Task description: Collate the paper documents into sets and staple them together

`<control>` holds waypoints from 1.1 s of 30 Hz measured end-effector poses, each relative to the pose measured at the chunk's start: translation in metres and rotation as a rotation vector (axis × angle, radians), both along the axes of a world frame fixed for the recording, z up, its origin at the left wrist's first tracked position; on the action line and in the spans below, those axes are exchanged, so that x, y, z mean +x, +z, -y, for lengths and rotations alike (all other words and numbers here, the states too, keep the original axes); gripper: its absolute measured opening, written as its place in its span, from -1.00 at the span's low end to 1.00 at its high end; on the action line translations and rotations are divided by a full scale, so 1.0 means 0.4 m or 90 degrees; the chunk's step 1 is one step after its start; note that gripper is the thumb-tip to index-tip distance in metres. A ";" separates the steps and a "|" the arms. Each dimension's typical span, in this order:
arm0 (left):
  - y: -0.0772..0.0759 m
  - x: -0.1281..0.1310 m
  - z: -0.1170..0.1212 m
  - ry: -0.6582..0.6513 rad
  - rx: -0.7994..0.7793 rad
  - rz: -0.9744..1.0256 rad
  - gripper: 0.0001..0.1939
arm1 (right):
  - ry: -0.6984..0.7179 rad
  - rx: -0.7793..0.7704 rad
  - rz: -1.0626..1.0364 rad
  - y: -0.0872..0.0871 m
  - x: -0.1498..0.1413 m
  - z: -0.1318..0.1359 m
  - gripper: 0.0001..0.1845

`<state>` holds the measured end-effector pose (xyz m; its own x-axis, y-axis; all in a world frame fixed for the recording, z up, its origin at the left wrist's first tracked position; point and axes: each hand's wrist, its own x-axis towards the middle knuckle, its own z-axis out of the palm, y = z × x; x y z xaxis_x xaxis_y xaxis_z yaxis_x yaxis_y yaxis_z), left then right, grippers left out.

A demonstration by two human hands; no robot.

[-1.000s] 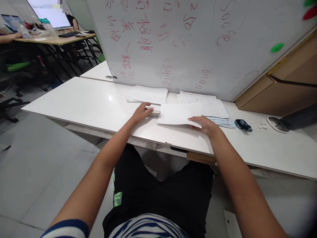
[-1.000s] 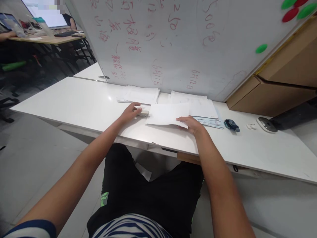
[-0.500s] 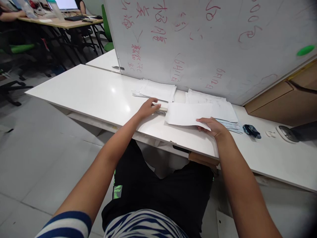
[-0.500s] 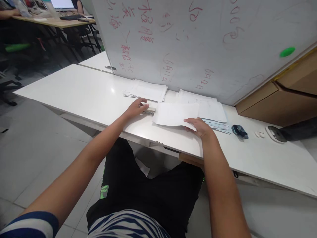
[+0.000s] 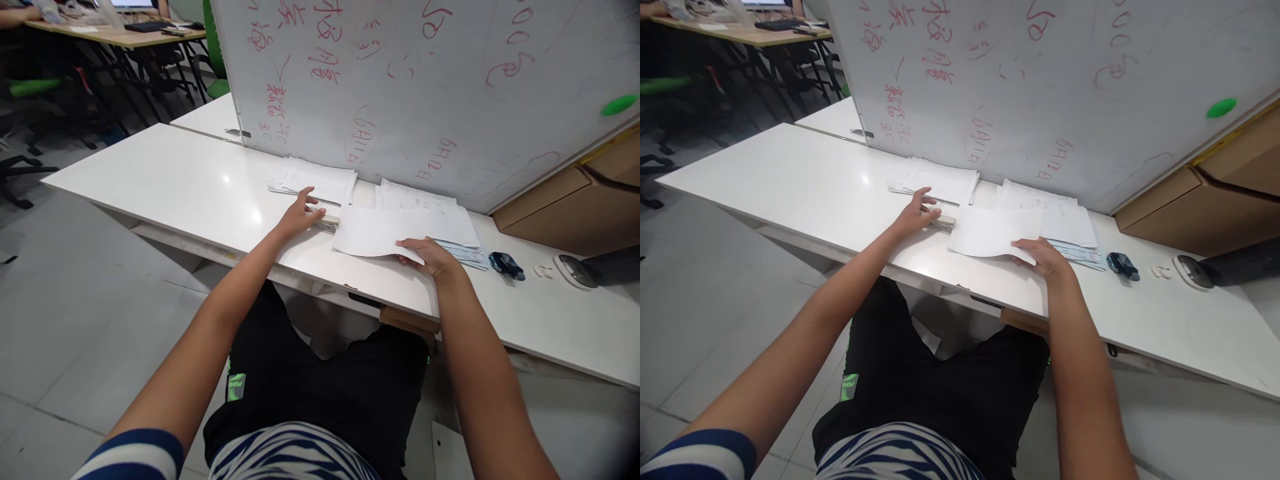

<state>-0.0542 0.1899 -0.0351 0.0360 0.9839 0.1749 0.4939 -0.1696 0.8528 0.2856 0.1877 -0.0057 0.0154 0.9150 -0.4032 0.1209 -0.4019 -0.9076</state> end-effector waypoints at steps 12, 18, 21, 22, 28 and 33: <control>0.013 0.005 0.007 -0.003 -0.006 0.002 -0.31 | 0.011 -0.044 -0.018 0.006 0.000 0.004 -0.69; 0.008 0.002 0.004 -0.009 -0.007 0.004 -0.30 | -0.003 -0.036 -0.033 -0.005 0.000 0.000 -0.69; 0.009 0.002 0.003 -0.008 -0.007 -0.002 -0.31 | -0.011 -0.025 -0.038 -0.006 -0.003 0.000 -0.64; 0.011 0.002 0.003 -0.007 -0.008 -0.006 -0.32 | -0.011 -0.021 -0.038 -0.005 -0.005 -0.001 -0.63; 0.022 0.003 0.009 0.003 -0.014 -0.004 -0.35 | 0.070 -0.054 -0.042 0.015 -0.049 -0.021 -0.70; 0.019 0.001 0.010 0.009 -0.001 -0.006 -0.39 | 0.097 -0.055 -0.054 0.023 -0.119 -0.033 -0.74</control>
<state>-0.0540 0.1858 -0.0276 0.0235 0.9846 0.1731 0.5048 -0.1611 0.8481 0.2381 0.2010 0.0037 -0.1584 0.8658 -0.4747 0.1103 -0.4622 -0.8799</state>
